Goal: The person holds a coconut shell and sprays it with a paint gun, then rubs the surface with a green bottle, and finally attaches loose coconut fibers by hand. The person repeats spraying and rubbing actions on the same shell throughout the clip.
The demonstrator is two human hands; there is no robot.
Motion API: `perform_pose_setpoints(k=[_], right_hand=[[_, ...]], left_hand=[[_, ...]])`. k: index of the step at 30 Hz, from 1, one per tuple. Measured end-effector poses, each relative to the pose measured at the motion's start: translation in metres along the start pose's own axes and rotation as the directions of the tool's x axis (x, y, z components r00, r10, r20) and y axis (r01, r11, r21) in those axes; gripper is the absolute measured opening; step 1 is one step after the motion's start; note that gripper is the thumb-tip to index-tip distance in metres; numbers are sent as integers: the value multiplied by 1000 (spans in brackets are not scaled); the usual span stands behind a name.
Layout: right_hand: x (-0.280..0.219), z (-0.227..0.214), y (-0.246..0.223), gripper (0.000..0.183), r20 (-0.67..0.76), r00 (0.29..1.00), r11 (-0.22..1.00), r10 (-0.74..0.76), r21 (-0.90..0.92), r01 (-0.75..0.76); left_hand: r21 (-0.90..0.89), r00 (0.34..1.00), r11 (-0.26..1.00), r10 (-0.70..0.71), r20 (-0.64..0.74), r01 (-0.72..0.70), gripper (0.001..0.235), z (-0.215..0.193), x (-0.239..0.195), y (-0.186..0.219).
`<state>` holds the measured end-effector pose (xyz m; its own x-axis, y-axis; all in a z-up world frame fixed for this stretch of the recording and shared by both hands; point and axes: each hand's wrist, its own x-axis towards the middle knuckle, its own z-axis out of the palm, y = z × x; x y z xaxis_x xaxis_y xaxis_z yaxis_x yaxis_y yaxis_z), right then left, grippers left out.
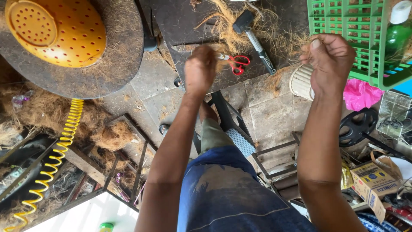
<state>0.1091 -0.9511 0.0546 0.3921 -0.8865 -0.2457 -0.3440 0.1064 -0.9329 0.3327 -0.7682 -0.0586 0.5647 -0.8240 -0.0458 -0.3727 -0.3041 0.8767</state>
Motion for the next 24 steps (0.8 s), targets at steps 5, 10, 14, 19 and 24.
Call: perform_pose_setpoints(k=[5,10,14,19,24], right_hand=[[-16,23,-22,9,142,988,966,58,241,-91],[-41,54,-56,12,286,953,941,99,283,-183],[-66,100,-79,10,341,936,939,91,285,-195],[-100,166,-129,18,614,789,943,23,248,-221],[-150,236,-175,33,857,514,968,43,92,-234]], left_hand=[[-17,939,971,-227,259,239,55,6,9,68],[-555,972,806,-97,216,204,55,-45,-22,133],[-742,970,651,-241,-2,160,40,-88,-57,156],[-743,916,669,-289,-279,-15,8,-161,-99,154],[-856,774,504,-493,-397,-118,10,-223,-172,133]])
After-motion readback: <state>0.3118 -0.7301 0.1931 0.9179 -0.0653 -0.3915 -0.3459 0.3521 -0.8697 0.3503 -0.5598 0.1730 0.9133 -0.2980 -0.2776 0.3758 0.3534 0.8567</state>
